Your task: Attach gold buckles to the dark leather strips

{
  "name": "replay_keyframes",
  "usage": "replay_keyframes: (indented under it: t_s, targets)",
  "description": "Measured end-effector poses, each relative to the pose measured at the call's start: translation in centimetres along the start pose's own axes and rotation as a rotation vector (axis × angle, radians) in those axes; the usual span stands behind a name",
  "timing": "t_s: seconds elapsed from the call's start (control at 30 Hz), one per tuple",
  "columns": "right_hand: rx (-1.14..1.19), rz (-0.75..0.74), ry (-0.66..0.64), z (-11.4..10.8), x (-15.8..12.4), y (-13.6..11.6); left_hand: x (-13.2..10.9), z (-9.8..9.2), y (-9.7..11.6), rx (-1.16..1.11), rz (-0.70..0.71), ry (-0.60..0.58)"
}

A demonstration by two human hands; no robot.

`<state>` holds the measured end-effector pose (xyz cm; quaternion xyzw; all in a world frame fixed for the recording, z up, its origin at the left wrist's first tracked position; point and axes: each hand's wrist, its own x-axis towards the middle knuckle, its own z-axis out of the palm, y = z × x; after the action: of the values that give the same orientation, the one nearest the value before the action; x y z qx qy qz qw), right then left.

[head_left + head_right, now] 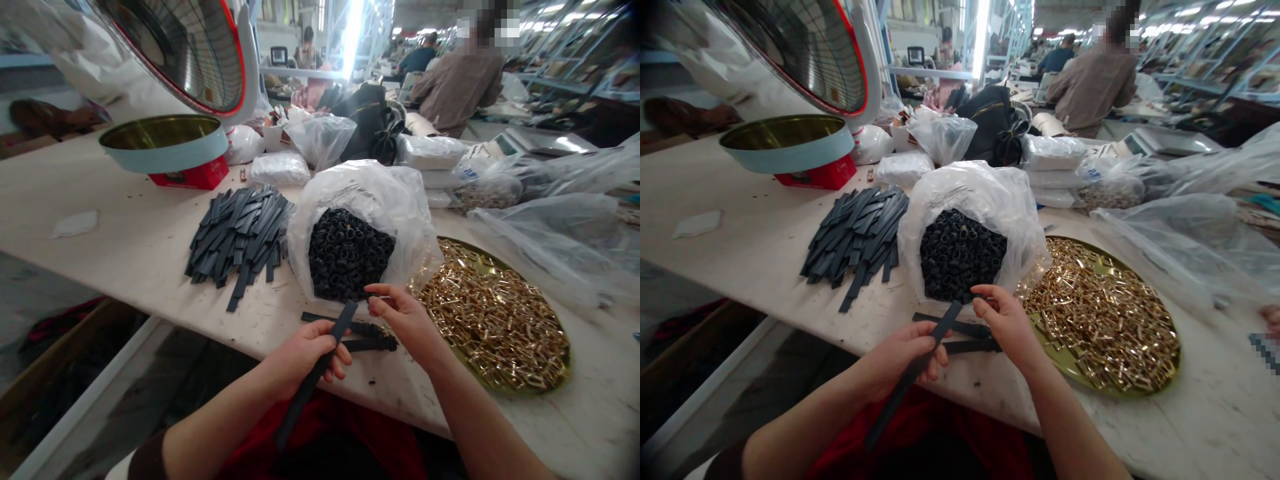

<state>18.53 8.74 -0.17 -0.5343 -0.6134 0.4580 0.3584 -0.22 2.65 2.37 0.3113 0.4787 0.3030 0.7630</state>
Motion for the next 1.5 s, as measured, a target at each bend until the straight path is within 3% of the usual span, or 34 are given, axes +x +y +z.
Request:
replay_keyframes:
  t_s: [0.1,0.27,0.53,0.7,0.8,1.0,1.07,1.13,1.23,1.33,1.4,1.5]
  targets:
    - [0.514,0.260,-0.063,0.4,-3.0,-0.1,-0.6,0.4,-0.6,0.060,0.041,-0.026]
    - [0.880,0.357,-0.021,1.4,-6.2,0.2,-1.4,1.1,-2.2,0.307,0.206,-0.035]
    - [0.659,0.189,-0.072,1.0,-8.9,0.5,-3.5,2.1,-2.5,0.759,0.263,0.048]
    - [0.417,0.108,-0.113,0.8,-10.0,0.2,-4.5,2.2,-1.8,1.067,0.302,-0.006]
    - [0.410,0.113,-0.178,1.2,-10.6,-0.1,-4.2,2.7,-2.3,1.052,0.326,-0.038]
    - [0.445,0.081,-0.043,3.0,-10.9,0.1,-2.5,3.3,-3.5,0.819,0.320,0.025]
    - [0.360,0.051,-0.085,2.0,-10.4,0.5,-1.9,3.1,-3.4,0.772,0.358,-0.003]
    - [0.126,0.011,-0.007,-0.4,-9.3,1.2,-1.3,2.8,-3.2,0.740,0.351,0.026]
    - [-0.505,-0.031,0.300,-5.3,-7.0,2.7,-0.4,2.5,-3.1,0.704,0.309,0.102]
    - [-1.023,0.021,0.364,-8.5,-4.9,4.4,0.5,2.7,-3.2,0.707,0.282,0.065]
    - [-1.139,0.083,0.334,-9.2,-4.0,5.3,0.9,3.0,-3.2,0.723,0.276,0.038]
    - [-1.039,0.107,0.328,-9.2,-3.4,6.4,1.0,3.2,-3.1,0.733,0.284,0.033]
